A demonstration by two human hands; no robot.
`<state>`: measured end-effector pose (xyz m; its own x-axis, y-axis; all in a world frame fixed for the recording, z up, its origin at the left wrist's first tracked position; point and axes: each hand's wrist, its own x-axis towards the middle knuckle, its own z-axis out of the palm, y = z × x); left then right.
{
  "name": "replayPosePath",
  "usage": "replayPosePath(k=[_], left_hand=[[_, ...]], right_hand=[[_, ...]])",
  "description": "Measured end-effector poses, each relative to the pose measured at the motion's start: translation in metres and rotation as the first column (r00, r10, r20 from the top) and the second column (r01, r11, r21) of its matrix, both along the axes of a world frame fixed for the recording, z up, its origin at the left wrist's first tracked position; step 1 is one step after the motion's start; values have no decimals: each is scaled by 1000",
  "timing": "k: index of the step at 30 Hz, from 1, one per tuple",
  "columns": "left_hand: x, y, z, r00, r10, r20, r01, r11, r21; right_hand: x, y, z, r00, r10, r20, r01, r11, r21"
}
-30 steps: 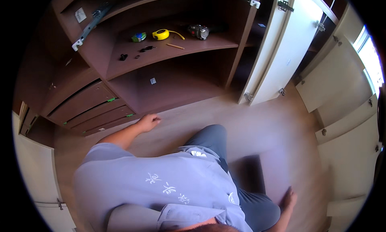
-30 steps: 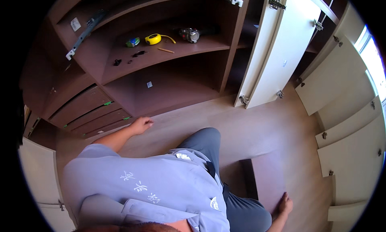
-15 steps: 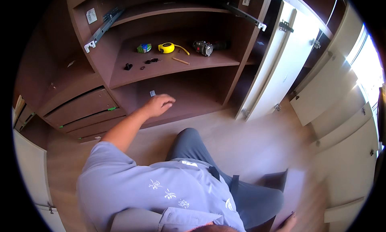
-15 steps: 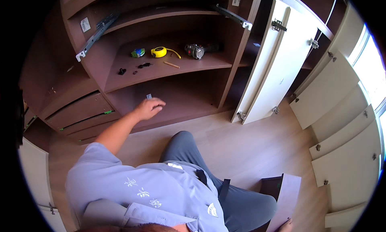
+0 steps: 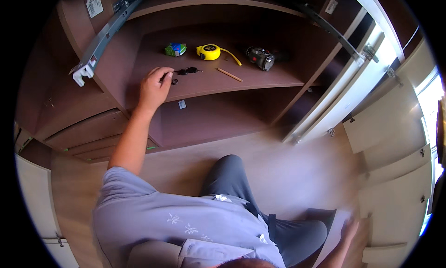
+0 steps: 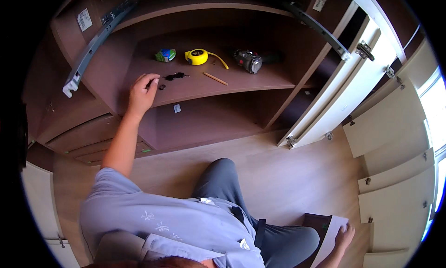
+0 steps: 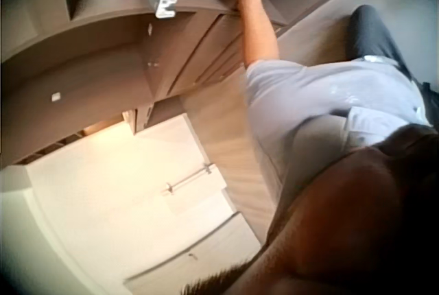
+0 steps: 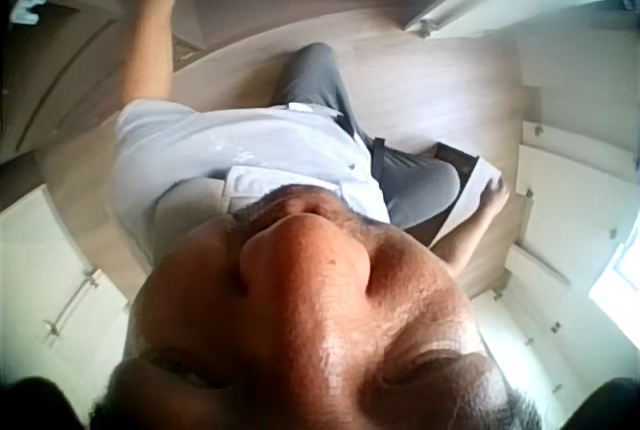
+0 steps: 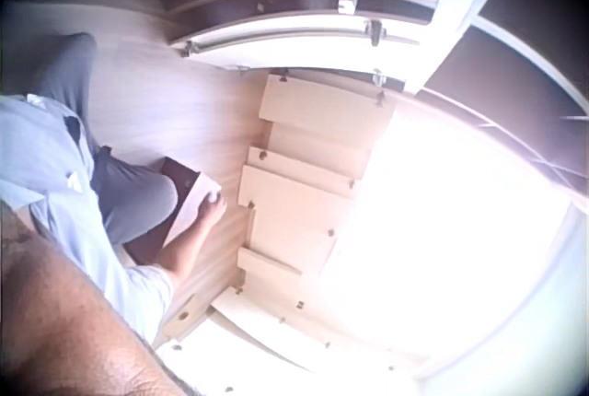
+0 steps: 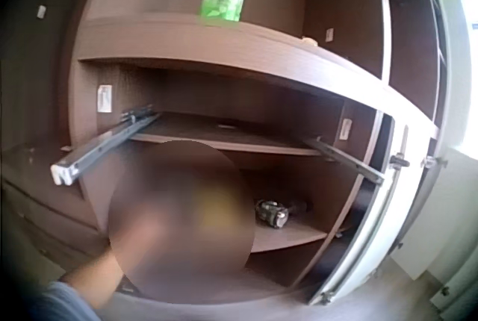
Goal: The person measures the interior of a cabinet with a tape measure, marks positions with a pencil, removes a drawer, and uses a power drill to make holes in a wooden board on the floor before re-measuring the cabinet interior.
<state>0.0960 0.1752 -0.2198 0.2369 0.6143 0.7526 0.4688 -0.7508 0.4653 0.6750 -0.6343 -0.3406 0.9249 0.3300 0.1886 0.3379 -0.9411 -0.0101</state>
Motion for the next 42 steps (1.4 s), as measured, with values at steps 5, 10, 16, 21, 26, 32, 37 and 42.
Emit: replayPosePath(k=[5,10,16,21,26,32,37,42], left_hand=[[4,-1,0,983,115,-144,-116,993,7],[7,-4,5,962,106,-253,-105,994,18],[11,-3,10,926,120,-358,-101,992,71],[16,-1,9,937,128,-325,-103,990,92],[26,-3,29,994,73,-87,-93,962,-256],[105,49,55,835,104,-540,-221,962,-157],[145,90,55,775,-65,-629,-263,871,-415],[147,107,41,792,-89,-604,-243,862,-445]], right_hand=[[-4,211,57,907,419,32,-420,904,80],[-68,389,104,650,760,-33,-740,642,200],[-128,563,136,176,984,33,-933,156,325],[-199,677,156,-39,991,131,-949,-77,305],[-232,769,131,28,972,233,-986,-12,168],[-230,784,116,16,960,279,-943,-79,323],[-222,790,104,26,923,384,-894,-150,422],[-222,785,121,-2,982,186,-824,-107,557]])
